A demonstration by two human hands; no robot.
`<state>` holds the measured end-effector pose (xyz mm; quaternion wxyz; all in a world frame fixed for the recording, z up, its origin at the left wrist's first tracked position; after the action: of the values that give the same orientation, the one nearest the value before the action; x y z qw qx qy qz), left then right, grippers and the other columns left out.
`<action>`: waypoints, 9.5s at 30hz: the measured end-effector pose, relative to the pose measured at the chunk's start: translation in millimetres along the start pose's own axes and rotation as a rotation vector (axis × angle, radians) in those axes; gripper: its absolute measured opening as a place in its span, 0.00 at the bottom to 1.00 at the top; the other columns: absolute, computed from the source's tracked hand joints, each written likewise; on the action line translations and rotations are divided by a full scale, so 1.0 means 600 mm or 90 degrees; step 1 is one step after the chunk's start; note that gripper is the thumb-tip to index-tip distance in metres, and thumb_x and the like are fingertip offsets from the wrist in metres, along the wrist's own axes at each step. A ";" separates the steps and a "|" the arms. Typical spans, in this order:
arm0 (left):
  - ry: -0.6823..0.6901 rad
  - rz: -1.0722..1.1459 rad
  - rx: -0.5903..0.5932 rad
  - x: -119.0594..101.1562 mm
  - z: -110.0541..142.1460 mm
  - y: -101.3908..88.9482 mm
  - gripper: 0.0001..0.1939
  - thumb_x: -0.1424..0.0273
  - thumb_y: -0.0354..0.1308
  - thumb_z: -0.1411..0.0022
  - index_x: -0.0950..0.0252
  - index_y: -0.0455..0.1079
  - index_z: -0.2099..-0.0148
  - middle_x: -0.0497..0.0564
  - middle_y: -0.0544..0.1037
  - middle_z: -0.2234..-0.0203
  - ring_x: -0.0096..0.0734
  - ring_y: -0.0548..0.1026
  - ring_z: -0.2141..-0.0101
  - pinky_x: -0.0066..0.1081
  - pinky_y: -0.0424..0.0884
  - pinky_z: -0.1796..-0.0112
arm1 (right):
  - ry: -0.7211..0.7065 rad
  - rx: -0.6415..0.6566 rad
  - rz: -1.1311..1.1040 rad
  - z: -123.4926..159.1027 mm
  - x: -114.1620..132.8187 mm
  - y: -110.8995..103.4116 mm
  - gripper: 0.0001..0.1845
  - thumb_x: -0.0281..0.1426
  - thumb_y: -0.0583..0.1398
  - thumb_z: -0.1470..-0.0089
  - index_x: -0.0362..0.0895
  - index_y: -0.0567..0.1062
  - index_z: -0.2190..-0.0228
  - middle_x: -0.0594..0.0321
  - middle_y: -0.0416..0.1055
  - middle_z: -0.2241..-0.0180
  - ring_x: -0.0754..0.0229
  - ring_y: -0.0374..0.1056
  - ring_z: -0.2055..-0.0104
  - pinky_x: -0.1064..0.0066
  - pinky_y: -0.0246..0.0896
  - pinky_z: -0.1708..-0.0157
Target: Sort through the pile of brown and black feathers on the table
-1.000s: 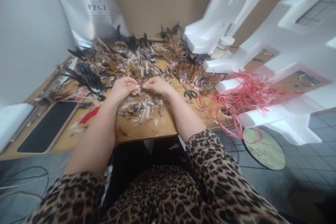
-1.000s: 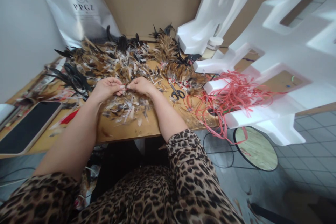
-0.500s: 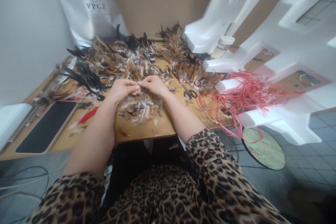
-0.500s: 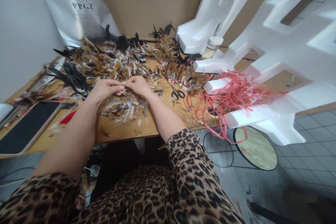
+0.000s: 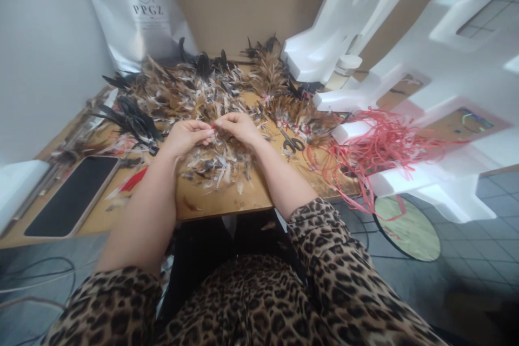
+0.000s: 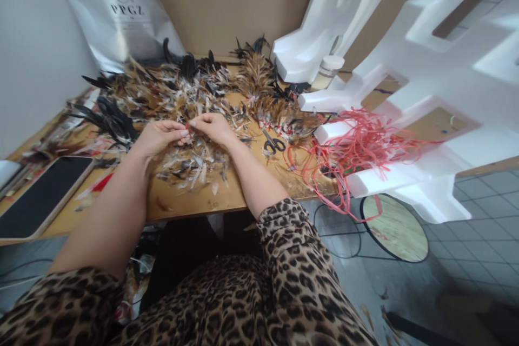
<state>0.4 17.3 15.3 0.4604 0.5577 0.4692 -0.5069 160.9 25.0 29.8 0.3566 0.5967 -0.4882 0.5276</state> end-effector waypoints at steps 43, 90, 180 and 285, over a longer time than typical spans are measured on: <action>-0.033 0.036 0.024 0.002 -0.001 -0.002 0.14 0.70 0.68 0.60 0.71 0.73 0.69 0.52 0.78 0.78 0.23 0.74 0.78 0.22 0.71 0.73 | -0.033 0.052 0.088 -0.005 -0.002 0.003 0.08 0.28 0.60 0.57 0.35 0.75 0.73 0.63 0.73 0.76 0.70 0.64 0.73 0.77 0.59 0.69; 0.109 -0.137 -0.031 0.007 -0.007 0.010 0.12 0.75 0.63 0.60 0.68 0.72 0.68 0.48 0.74 0.77 0.19 0.68 0.81 0.21 0.64 0.77 | 0.005 0.065 0.199 -0.010 -0.034 0.006 0.09 0.29 0.60 0.56 0.35 0.77 0.74 0.64 0.72 0.76 0.71 0.61 0.75 0.78 0.56 0.70; -0.005 0.040 0.024 0.014 -0.008 -0.005 0.15 0.68 0.68 0.60 0.68 0.67 0.70 0.52 0.78 0.77 0.28 0.77 0.76 0.23 0.71 0.76 | 0.080 0.112 -0.005 -0.020 -0.057 -0.031 0.13 0.34 0.67 0.64 0.38 0.76 0.74 0.65 0.72 0.77 0.71 0.62 0.76 0.77 0.58 0.70; 0.022 0.020 -0.120 0.012 -0.004 0.029 0.14 0.69 0.69 0.62 0.70 0.72 0.71 0.47 0.73 0.84 0.20 0.68 0.82 0.20 0.61 0.81 | 0.018 -0.174 -0.056 -0.008 -0.028 0.015 0.14 0.38 0.62 0.59 0.41 0.66 0.81 0.73 0.60 0.85 0.71 0.54 0.81 0.77 0.48 0.78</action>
<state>18.4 18.0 9.2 0.5107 0.5279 0.5138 -0.4433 151.6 30.6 13.3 0.4642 0.5559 -0.5237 0.4486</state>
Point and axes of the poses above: each hand's wrist, its own z-axis away from the middle knuckle, its own y-axis out of the palm, x = y × z, the point moved 3 cm from there along -z, towards the middle knuckle
